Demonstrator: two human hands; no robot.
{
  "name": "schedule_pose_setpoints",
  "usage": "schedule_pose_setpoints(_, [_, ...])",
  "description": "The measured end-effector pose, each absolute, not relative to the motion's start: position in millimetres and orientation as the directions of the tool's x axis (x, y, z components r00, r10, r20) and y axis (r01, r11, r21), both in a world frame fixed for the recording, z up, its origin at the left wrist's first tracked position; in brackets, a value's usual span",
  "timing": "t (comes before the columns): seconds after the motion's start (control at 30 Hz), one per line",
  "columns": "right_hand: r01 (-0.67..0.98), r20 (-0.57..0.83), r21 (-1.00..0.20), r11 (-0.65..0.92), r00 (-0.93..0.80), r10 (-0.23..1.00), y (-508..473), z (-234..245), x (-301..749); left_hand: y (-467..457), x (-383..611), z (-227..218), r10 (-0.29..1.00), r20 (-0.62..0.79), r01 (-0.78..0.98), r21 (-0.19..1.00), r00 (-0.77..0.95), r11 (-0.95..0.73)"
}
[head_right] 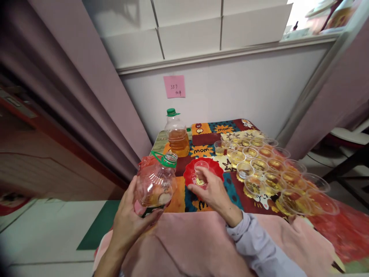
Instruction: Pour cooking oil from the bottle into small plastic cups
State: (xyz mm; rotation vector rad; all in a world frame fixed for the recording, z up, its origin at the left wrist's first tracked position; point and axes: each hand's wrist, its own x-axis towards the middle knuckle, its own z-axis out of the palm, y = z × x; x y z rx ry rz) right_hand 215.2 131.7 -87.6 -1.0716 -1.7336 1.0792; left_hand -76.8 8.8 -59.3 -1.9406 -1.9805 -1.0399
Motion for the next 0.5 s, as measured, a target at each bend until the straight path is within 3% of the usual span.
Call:
schedule_pose_setpoints(0.07, [-0.06, 0.088, -0.996, 0.07, -0.382, 0.92, 118.8, -89.1, 192.7, 11.5, -73.9, -60.2, 0.813, 0.573, 0.944, 0.316, -0.106, -0.1])
schedule_pose_setpoints(0.13, [-0.251, 0.048, -0.965, -0.073, -0.444, 0.895, 109.7, -87.8, 169.8, 14.1, -68.9, -63.2, 0.813, 0.576, 0.952, 0.288, -0.087, -0.103])
schedule_pose_setpoints(0.3, [-0.435, 0.052, -0.883, -0.175, -0.461, 0.886, 107.9, -82.3, 141.3, 13.4, -56.0, -65.2, 0.839, 0.538, 0.954, 0.287, -0.086, -0.086])
schedule_pose_setpoints(0.43, [-0.429, -0.058, -0.86, -0.276, -0.455, 0.888, 121.3, -85.5, 142.6, 3.6, -72.3, -55.8, 0.904, 0.418, 0.846, 0.511, -0.091, -0.151])
schedule_pose_setpoints(0.5, [-0.433, -0.086, -0.847, -0.308, -0.461, 0.883, 127.4, -88.0, 144.2, -1.8, -89.6, -57.1, 0.88, 0.395, 0.74, 0.668, -0.263, -0.079])
